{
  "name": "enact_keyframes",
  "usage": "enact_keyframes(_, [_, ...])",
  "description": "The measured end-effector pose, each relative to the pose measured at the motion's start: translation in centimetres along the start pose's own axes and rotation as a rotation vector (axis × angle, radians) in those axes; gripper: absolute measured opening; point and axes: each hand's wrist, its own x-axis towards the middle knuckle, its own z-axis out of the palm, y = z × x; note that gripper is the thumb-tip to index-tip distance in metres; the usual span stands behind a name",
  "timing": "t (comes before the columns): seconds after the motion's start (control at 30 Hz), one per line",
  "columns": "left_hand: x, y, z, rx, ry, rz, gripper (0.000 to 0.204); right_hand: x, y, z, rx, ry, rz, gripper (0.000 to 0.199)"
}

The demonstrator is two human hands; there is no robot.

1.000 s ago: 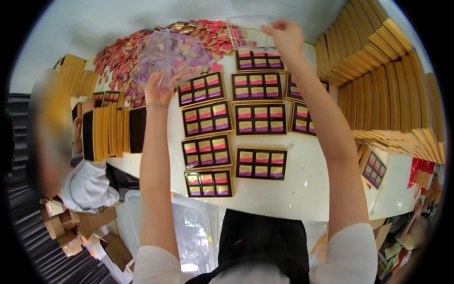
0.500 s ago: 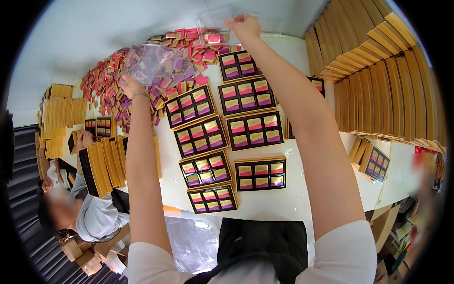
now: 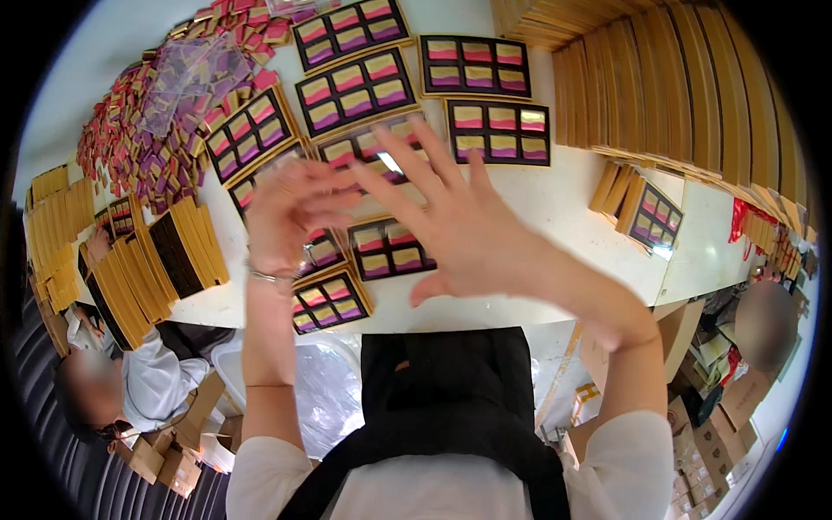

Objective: The person places small, colorful rectangular items into the compartments of black trays with gold borders. They arrange the items in a specific pattern, then pick up the completed trays and place them into a clear plastic bin. The process is repeated continuously with multiple trays.

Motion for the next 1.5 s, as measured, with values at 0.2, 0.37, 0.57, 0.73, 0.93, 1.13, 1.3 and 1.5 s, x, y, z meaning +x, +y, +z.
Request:
enact_keyframes(0.2, [-2.0,-8.8,3.7,-0.168,-0.057,-0.183,0.03,-8.9,2.5,5.7,-0.14,0.191,0.095,0.113])
enact_keyframes(0.37, [-5.3,-9.7,5.4,0.016,0.039,-0.112,0.054,-11.3,4.1,5.8,0.068,0.258,-0.097,0.06])
enact_keyframes(0.57, [-9.9,-13.0,6.6,0.653,-0.147,0.375,0.059,-14.5,6.6,5.6,0.422,-0.098,0.184,0.084])
enact_keyframes(0.73, [-8.6,-17.2,7.5,0.008,0.139,0.201,0.037,-13.4,3.2,6.4,-0.135,0.132,0.09,0.113])
enact_keyframes(0.93, [-7.3,-15.7,4.7,0.707,0.595,0.498,0.032,-9.9,5.2,14.4,0.138,0.318,0.021,0.103])
enact_keyframes(1.13, [-4.0,-16.1,0.7,0.921,0.693,0.431,0.045,-4.6,4.8,14.7,-0.029,0.197,-0.102,0.107])
enact_keyframes(1.3, [-2.6,-15.5,1.5,0.883,0.678,0.372,0.045,-4.5,4.1,15.2,-0.071,0.138,-0.003,0.115])
enact_keyframes(1.5, [-1.5,-17.2,1.6,0.846,0.624,0.347,0.043,-6.1,3.8,14.7,-0.099,0.111,0.164,0.113])
